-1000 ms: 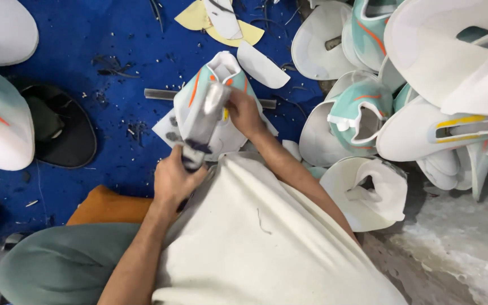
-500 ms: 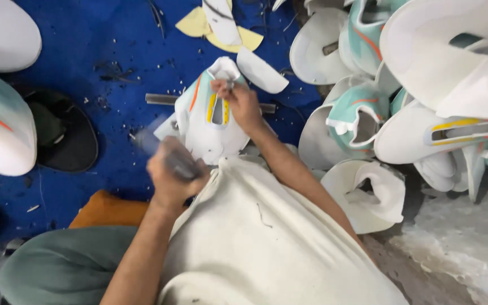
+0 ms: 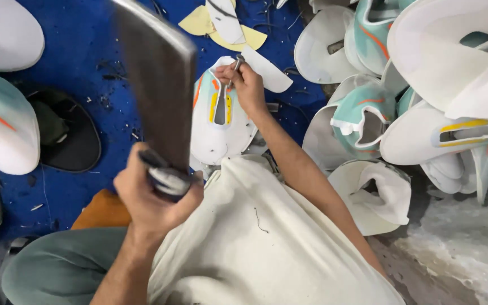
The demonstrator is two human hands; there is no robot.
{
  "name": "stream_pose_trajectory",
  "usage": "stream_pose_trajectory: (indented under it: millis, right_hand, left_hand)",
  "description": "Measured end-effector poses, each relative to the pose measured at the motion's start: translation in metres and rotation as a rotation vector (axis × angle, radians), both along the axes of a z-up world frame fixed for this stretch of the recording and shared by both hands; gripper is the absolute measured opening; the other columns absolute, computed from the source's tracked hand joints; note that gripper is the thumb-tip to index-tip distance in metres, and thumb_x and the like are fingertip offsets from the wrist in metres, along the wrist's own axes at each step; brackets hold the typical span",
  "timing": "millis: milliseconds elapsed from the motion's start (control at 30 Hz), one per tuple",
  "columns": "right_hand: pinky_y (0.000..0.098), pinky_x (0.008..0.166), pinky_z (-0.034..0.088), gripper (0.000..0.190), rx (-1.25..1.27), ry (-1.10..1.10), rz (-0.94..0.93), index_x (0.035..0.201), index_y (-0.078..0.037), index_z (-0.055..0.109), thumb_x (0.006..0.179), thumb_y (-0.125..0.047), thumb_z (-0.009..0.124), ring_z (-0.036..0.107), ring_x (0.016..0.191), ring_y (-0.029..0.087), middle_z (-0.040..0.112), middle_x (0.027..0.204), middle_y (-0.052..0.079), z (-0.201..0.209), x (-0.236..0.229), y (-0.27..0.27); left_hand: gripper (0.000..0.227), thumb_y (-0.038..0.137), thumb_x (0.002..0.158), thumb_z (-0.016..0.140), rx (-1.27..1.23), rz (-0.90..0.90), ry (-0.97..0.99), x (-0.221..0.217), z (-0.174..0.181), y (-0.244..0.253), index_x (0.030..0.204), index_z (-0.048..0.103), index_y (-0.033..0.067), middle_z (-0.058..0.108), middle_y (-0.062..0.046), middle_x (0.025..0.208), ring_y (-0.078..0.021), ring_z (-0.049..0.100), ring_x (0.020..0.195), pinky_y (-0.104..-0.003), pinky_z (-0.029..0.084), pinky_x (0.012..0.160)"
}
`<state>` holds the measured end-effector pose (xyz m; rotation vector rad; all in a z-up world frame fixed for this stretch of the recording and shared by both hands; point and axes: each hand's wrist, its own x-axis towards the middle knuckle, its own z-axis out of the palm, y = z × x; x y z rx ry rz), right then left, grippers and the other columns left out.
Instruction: The person punches holes in shoe uppers using a manual punch tool and a template.
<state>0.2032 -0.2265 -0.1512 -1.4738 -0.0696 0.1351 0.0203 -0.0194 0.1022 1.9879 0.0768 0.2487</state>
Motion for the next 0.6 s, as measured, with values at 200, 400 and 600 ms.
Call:
stream_pose_trajectory:
  millis: [200, 400, 600]
  right_hand:
    - [0.0333, 0.093, 0.060, 0.013, -0.294, -0.338, 0.064, 0.114, 0.000, 0.061, 0.107, -0.011, 0.060, 0.076, 0.107, 0.020, 0.073, 0.124, 0.010, 0.022, -0.026, 0.001]
    - [0.0382, 0.085, 0.062, 0.028, 0.342, 0.207, -0.186, 0.109, 0.001, 0.061, 0.109, -0.027, 0.055, 0.074, 0.093, 0.027, 0.075, 0.107, 0.018, -0.021, -0.001, -0.005]
    - [0.0357, 0.089, 0.062, 0.031, 0.187, 0.134, -0.144, 0.103, 0.001, 0.056, 0.106, -0.029, 0.056, 0.076, 0.102, 0.026, 0.075, 0.112, 0.018, -0.017, 0.012, -0.008]
  left_hand:
    - [0.042, 0.018, 0.073, 0.080, -0.017, -0.032, -0.214, 0.024, -0.111, -0.013, 0.100, 0.052, 0.0008, 0.061, -0.011, 0.078, -0.0256, 0.061, 0.066, -0.033, 0.053, 0.066]
    - [0.055, 0.024, 0.072, 0.081, 0.161, -0.014, 0.341, -0.005, -0.122, -0.008, 0.115, 0.060, -0.0028, 0.073, -0.021, 0.081, -0.0335, 0.076, 0.077, -0.040, 0.058, 0.068]
    - [0.036, 0.022, 0.076, 0.082, 0.042, 0.005, 0.154, -0.003, -0.063, -0.007, 0.090, 0.057, 0.0006, 0.071, -0.012, 0.076, -0.0200, 0.077, 0.074, -0.033, 0.058, 0.066]
